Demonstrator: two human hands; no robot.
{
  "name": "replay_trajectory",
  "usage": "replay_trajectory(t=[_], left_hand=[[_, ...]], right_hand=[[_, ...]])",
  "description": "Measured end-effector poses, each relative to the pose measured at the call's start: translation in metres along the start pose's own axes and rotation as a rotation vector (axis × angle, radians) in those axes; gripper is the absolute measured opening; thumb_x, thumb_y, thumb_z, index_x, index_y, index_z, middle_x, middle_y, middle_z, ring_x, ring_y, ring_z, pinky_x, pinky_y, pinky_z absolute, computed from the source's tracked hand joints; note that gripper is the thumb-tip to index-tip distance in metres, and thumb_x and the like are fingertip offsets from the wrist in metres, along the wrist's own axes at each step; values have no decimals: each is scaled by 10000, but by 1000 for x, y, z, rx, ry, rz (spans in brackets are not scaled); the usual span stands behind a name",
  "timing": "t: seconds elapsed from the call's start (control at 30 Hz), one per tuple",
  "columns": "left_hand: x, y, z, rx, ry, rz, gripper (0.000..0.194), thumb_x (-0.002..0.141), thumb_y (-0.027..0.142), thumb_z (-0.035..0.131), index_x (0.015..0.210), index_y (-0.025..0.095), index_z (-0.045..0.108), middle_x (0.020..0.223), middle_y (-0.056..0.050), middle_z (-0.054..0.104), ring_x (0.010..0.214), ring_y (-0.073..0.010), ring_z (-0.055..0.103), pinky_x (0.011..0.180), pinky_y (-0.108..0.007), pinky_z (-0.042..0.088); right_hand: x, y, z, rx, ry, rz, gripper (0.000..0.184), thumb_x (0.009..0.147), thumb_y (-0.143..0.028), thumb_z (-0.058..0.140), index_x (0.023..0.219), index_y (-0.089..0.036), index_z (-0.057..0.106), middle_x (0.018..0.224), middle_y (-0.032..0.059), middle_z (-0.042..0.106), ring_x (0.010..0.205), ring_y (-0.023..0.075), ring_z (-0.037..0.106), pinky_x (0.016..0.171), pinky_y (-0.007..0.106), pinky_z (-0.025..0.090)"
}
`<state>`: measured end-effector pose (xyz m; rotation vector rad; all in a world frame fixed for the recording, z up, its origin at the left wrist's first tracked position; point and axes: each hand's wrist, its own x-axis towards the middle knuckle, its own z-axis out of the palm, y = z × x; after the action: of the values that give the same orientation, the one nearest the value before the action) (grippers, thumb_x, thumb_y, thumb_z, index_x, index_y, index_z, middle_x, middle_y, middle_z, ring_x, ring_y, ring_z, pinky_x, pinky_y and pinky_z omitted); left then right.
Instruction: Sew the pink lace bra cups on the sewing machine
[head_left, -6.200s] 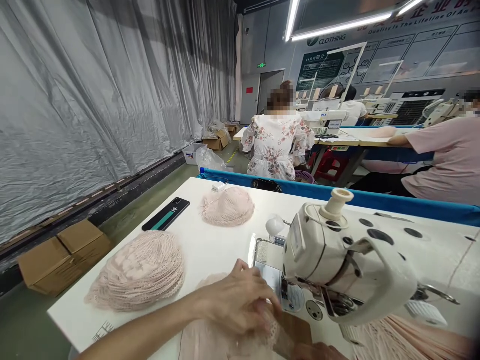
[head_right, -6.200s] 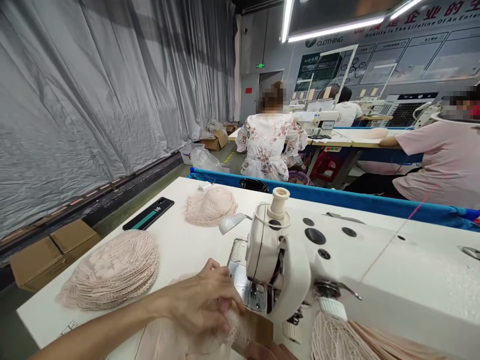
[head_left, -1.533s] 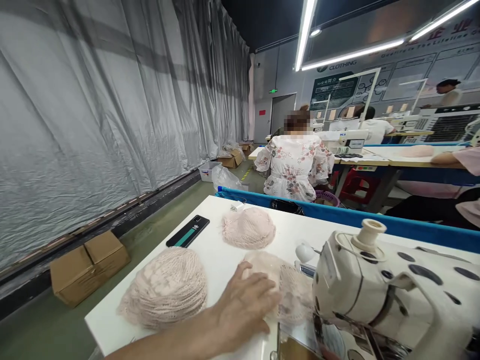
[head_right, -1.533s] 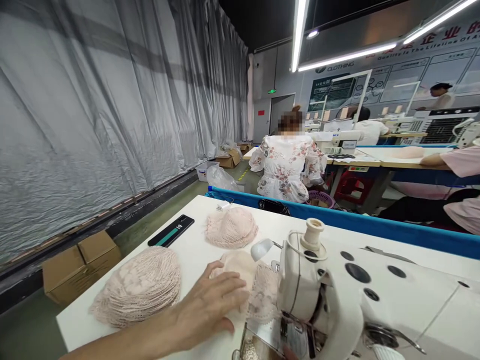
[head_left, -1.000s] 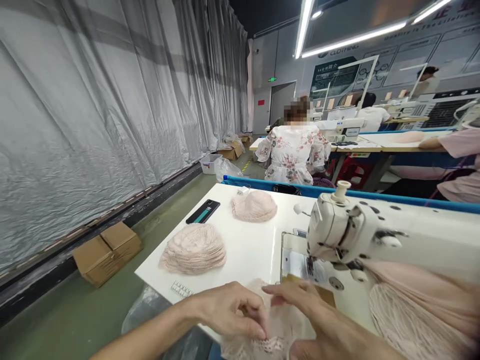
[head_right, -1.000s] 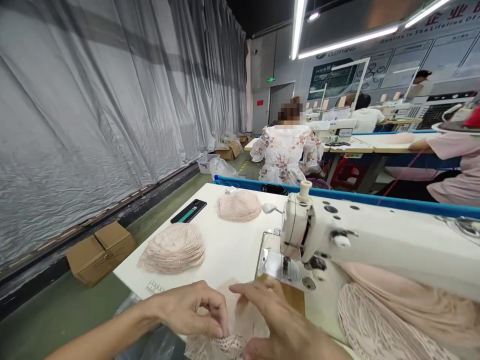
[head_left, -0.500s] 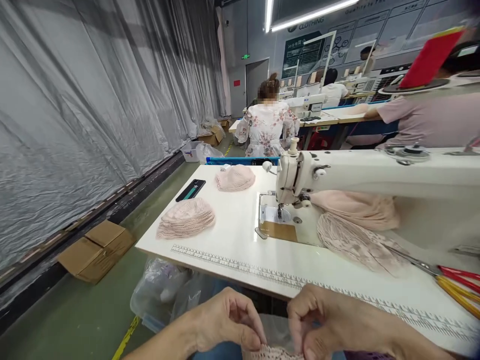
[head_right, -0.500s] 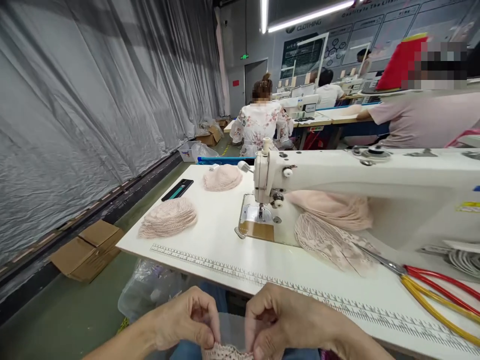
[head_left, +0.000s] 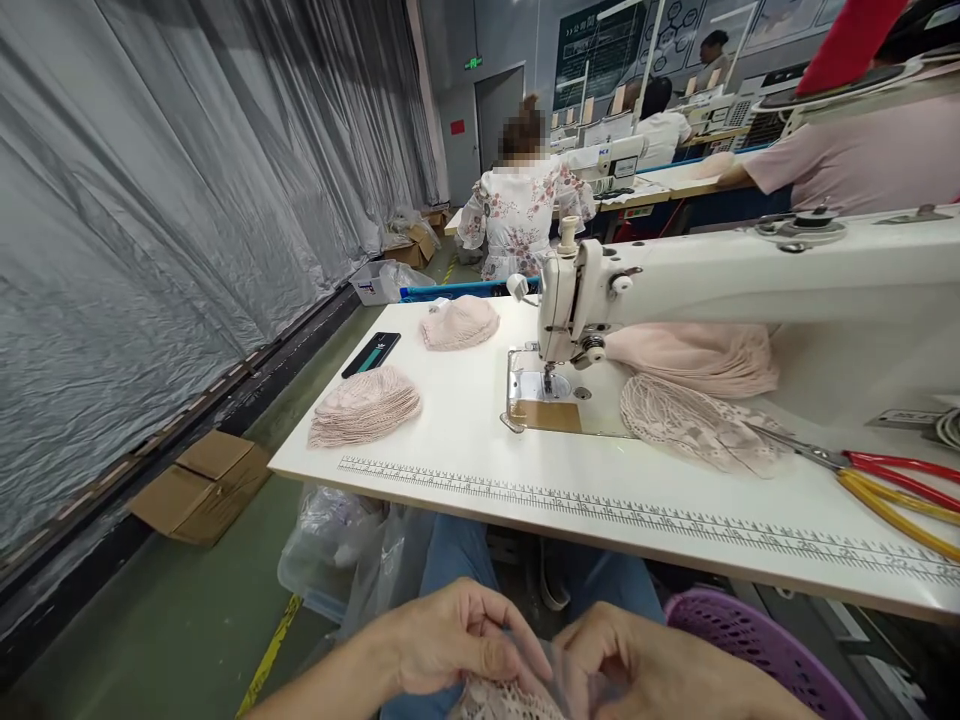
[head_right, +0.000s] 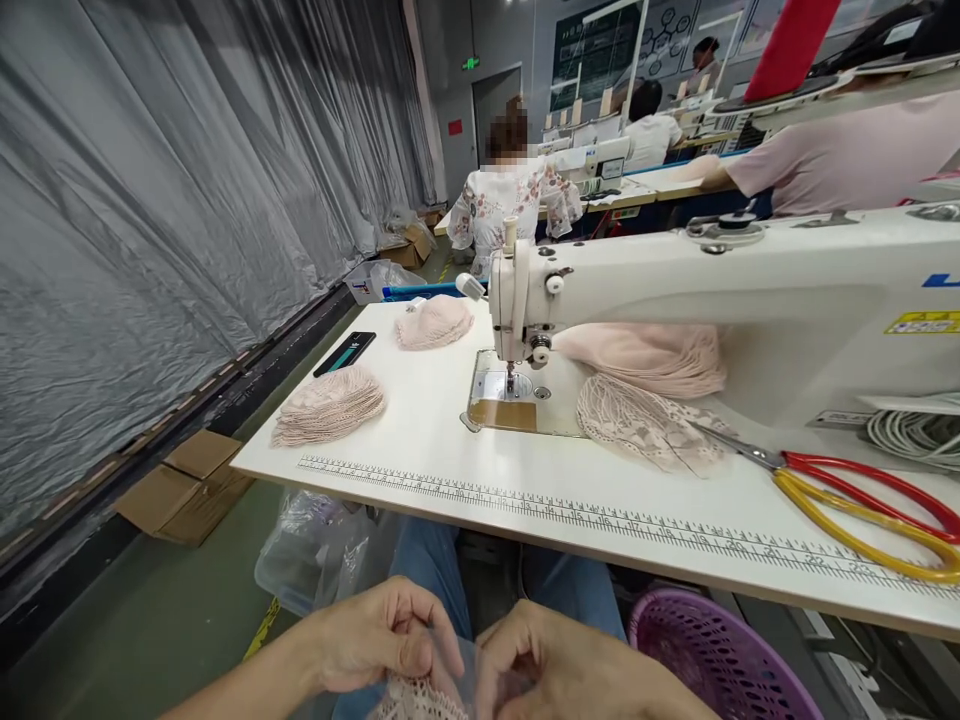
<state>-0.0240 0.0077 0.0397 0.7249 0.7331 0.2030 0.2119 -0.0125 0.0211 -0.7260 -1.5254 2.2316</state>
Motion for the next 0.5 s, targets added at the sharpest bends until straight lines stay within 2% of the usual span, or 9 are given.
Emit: replay_trajectory(t=[0.1,0.17,0.27,0.4,0.5], left_hand=[[-2,-3,-2,9,19,-2,586,516,509,902,892,84,756,728,-69,710,555,-82,595,562,-166,452],[-2,-7,-2,57,34,-42,626,446,481,930,907,96,755,655,-31,680,520,-71,566,551,-163,443],[0,-14,-2,131,76,-82,614,350,462,946,809,102,757,592,-1,642,499,-70,546,547,-175,435],[7,-17,-1,135,143,-46,556,372,480,936,731,98,750,587,-9,637,510,-75,541,581,-201,437],[9,-13,0,129,176,-34,537,399,498,927,715,102,749,562,-1,607,505,-62,500,568,-189,407]], right_hand=[[2,4,0,32,19,1,362,566,-437,877,703,-123,760,629,-28,546,534,63,445,495,198,326],[1,5,-3,55,29,21,351,581,-427,869,721,-123,763,646,-18,564,537,68,482,497,198,349],[-3,7,-7,66,33,49,371,572,-435,873,719,-112,763,645,-5,591,564,82,521,550,217,400],[-4,14,-9,69,34,91,441,522,-500,879,709,-124,746,636,-18,585,559,88,519,565,234,427],[0,21,-5,64,68,92,454,450,-485,907,680,-143,717,665,-34,579,590,88,516,551,210,397]])
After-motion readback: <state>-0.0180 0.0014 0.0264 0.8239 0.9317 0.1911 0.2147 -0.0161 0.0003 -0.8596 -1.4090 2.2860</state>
